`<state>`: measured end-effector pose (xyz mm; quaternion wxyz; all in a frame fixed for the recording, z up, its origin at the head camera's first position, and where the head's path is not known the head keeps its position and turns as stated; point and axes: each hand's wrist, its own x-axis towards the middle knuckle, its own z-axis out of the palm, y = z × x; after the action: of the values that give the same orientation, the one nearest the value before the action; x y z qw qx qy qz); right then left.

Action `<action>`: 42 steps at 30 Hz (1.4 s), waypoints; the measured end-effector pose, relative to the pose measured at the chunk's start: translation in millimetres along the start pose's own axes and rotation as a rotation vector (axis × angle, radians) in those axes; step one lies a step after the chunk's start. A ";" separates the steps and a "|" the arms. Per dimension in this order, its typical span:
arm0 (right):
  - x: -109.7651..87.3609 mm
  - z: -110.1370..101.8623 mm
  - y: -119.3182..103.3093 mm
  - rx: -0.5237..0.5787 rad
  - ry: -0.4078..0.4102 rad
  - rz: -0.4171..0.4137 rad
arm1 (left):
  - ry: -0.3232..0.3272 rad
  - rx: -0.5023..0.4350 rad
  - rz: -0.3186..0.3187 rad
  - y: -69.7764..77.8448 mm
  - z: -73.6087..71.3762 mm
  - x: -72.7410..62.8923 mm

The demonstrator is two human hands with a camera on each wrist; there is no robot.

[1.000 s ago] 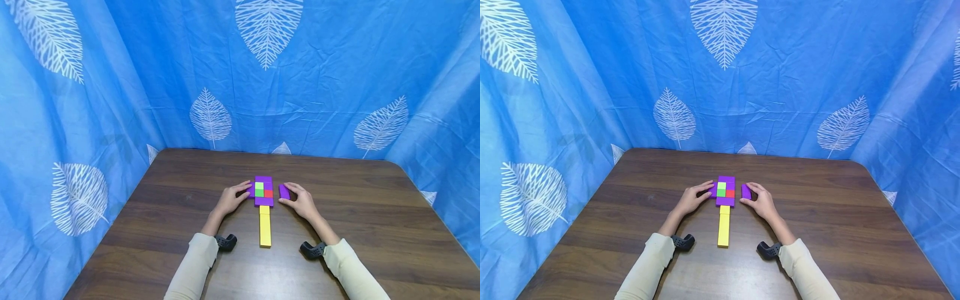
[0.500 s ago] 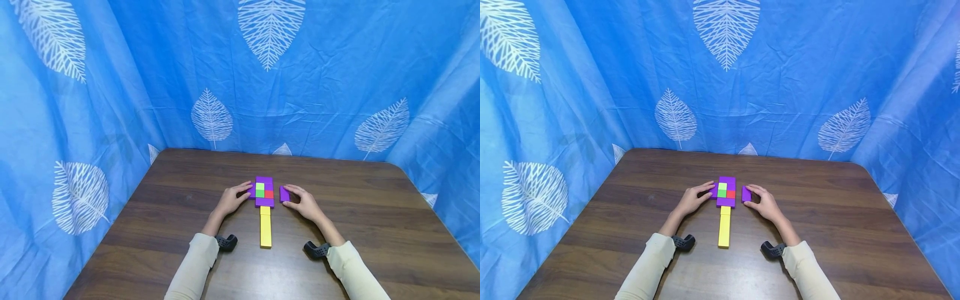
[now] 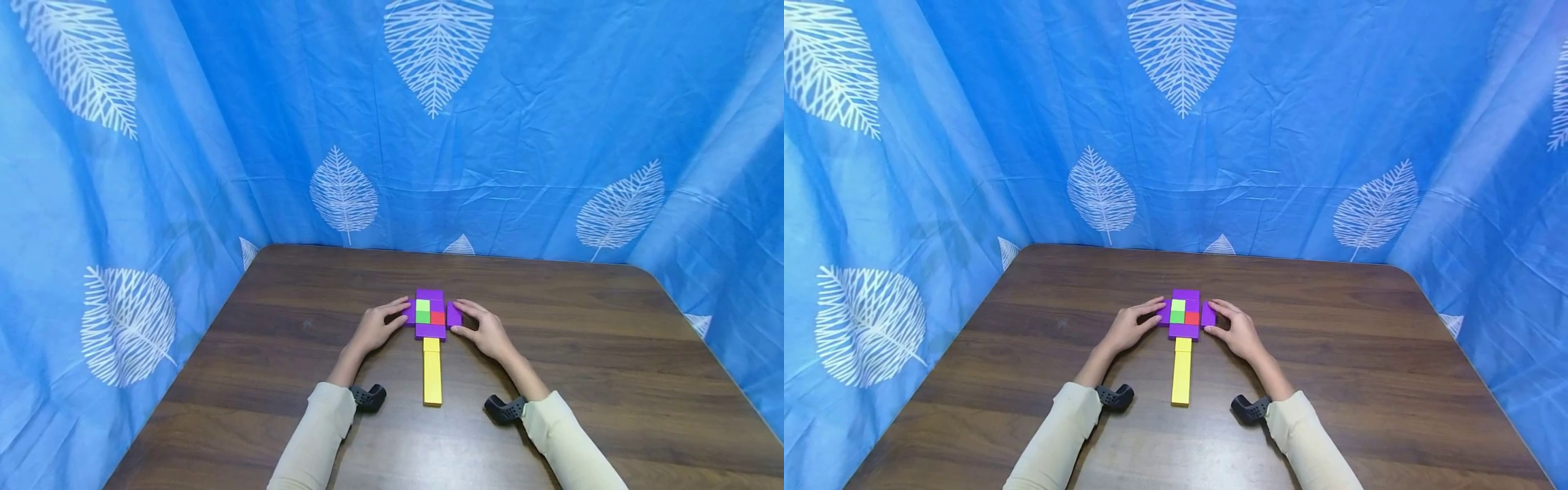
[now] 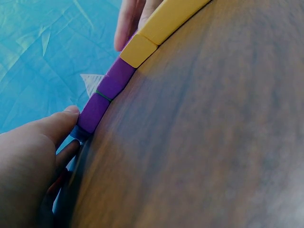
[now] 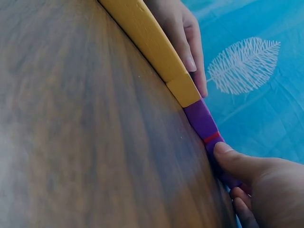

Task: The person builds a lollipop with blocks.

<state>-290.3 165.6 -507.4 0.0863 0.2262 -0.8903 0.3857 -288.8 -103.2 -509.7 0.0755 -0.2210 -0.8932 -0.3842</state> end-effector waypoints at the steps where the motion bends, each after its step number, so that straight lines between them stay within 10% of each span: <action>1: 0.0 0.2 -0.6 -0.003 -0.007 0.002 | 0.000 0.000 0.001 -0.2 0.0 -0.1; 42: -5.6 7.3 -8.7 -0.028 -0.026 0.033 | 0.007 0.017 0.011 -1.9 0.2 -1.1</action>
<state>-281.2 157.0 -508.6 0.0713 0.2152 -0.9003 0.3715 -288.6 -104.5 -511.4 0.0825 -0.2241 -0.8948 -0.3771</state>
